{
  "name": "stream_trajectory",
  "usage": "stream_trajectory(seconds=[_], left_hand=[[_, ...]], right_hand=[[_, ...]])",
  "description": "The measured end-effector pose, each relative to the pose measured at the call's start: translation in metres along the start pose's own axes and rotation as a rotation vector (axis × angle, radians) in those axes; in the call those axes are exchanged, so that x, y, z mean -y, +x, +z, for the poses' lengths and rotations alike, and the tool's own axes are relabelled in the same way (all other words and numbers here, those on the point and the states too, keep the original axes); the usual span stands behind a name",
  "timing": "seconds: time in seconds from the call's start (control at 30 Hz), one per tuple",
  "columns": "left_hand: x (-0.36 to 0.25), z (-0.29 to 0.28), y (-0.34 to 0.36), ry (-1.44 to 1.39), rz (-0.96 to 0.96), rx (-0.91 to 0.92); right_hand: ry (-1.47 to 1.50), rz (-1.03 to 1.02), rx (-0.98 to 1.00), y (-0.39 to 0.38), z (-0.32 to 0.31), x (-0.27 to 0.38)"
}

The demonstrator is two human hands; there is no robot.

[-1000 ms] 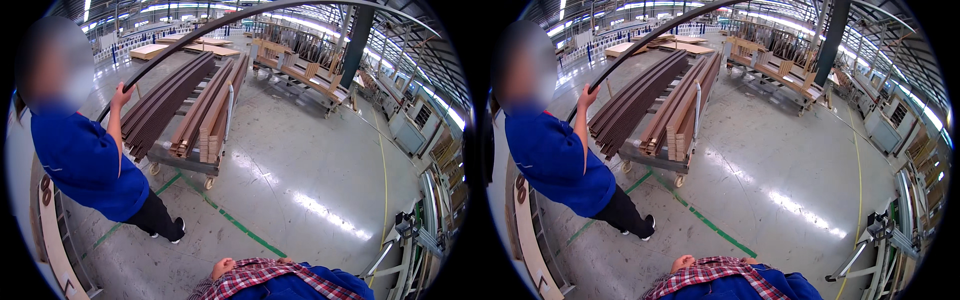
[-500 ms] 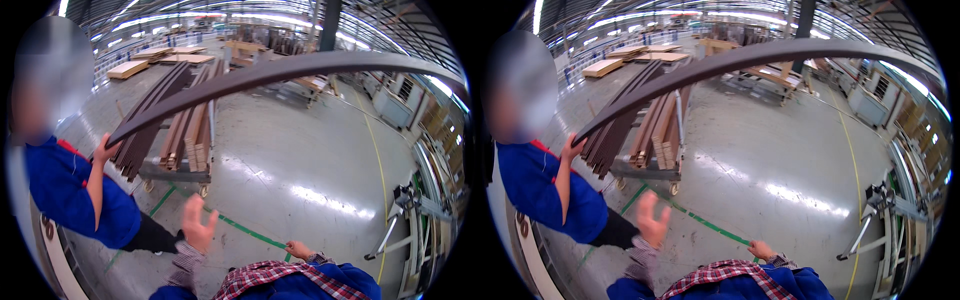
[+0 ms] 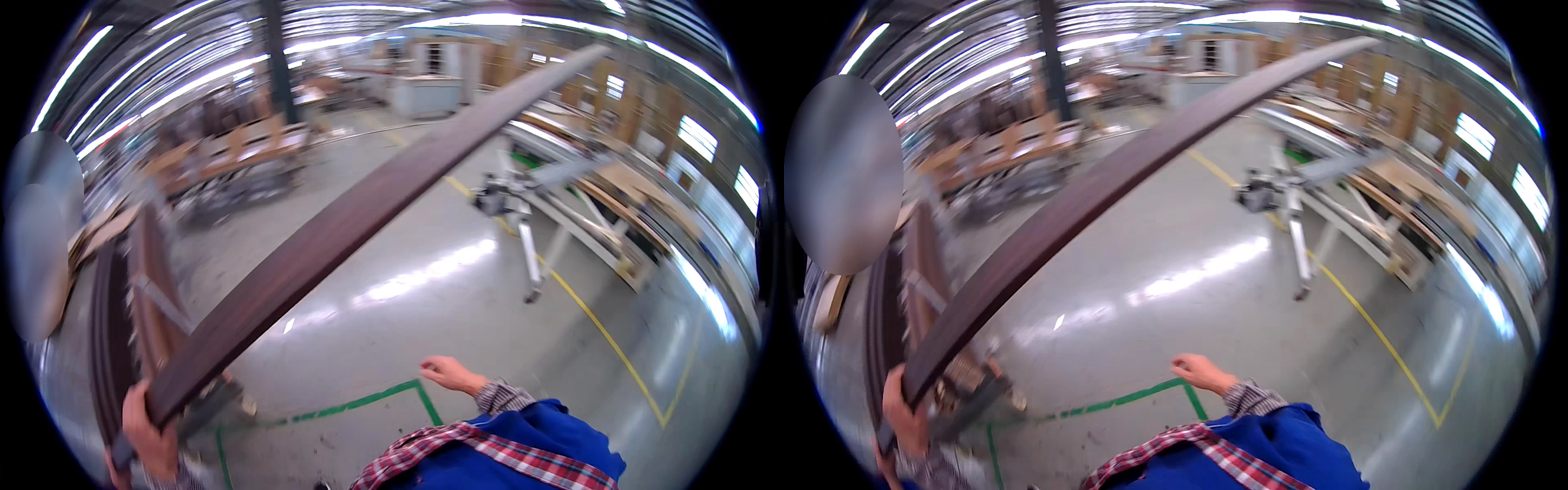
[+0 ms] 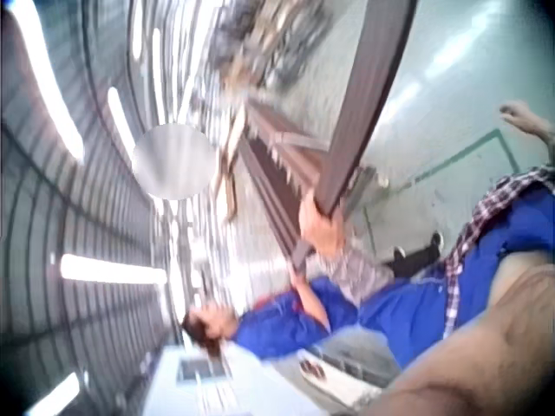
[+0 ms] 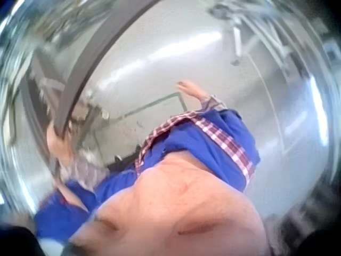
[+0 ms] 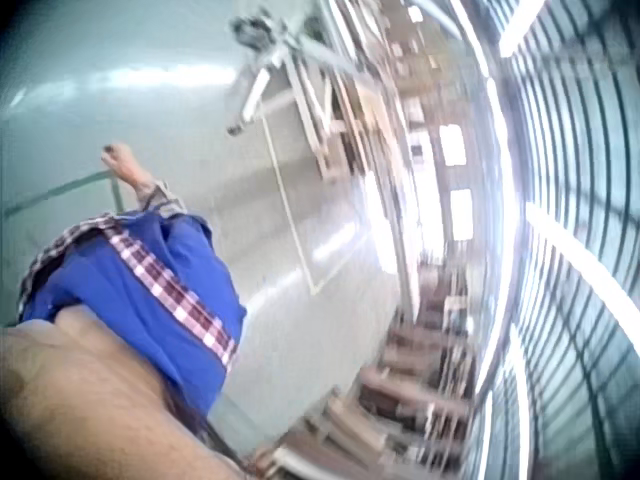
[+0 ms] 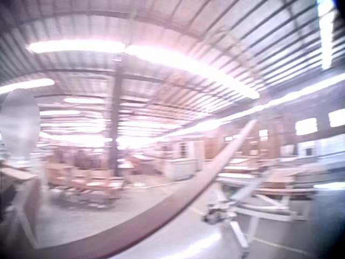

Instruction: The person positions long wooden planks on a table saw, aligns them against a metal fence, and cuts them into smaller pieces. The person then removes the cut pieces and places them on a nearby cart. The process is repeated with multiple planks.

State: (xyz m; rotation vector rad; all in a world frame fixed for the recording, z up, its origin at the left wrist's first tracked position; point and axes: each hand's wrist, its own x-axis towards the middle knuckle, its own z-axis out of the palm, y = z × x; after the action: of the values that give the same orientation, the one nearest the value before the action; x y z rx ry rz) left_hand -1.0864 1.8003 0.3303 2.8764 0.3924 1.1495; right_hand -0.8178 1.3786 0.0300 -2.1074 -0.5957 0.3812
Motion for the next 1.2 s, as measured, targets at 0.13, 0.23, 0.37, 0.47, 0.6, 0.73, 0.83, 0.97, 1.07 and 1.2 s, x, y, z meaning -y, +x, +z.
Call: stream_trajectory(seconds=[0.13,0.23,0.37,0.47,0.6,0.73,0.83,0.97,1.07,1.2], left_hand=[[-0.059,0.057,0.001,0.016,0.044,0.087],[-0.070,0.070,-0.033,0.019,0.142,0.074],[-0.161,0.082,-0.064,0.004,0.071,0.141],[-0.212,0.080,-0.075,-0.086,0.173,0.167],[-0.256,0.076,-0.093,-0.109,0.253,0.235],[-0.332,0.097,-0.075,-0.280,0.306,0.477],[-0.339,0.100,-0.076,-0.343,0.315,0.729],[-0.389,0.128,-0.078,-0.186,0.161,1.120],[-0.434,0.154,-0.082,-0.145,0.158,1.167],[-0.526,0.197,-0.066,-0.220,0.193,1.185]], right_hand=[[0.386,-0.082,-0.170,-0.015,-0.097,0.028],[0.834,-0.344,-0.055,-0.004,-0.132,0.070],[0.959,-0.499,-0.253,-0.038,-0.172,0.100],[1.205,-0.400,-0.346,-0.105,-0.182,0.070],[1.081,-0.430,-0.355,-0.167,-0.207,0.048],[1.176,-0.212,-0.478,-0.207,-0.266,-0.008],[1.168,-0.276,-0.429,-0.214,-0.296,-0.021],[1.421,-0.175,-0.461,-0.198,-0.316,-0.086],[1.483,-0.068,-0.605,-0.183,-0.344,-0.119],[1.487,0.009,-0.801,-0.191,-0.408,-0.197]])
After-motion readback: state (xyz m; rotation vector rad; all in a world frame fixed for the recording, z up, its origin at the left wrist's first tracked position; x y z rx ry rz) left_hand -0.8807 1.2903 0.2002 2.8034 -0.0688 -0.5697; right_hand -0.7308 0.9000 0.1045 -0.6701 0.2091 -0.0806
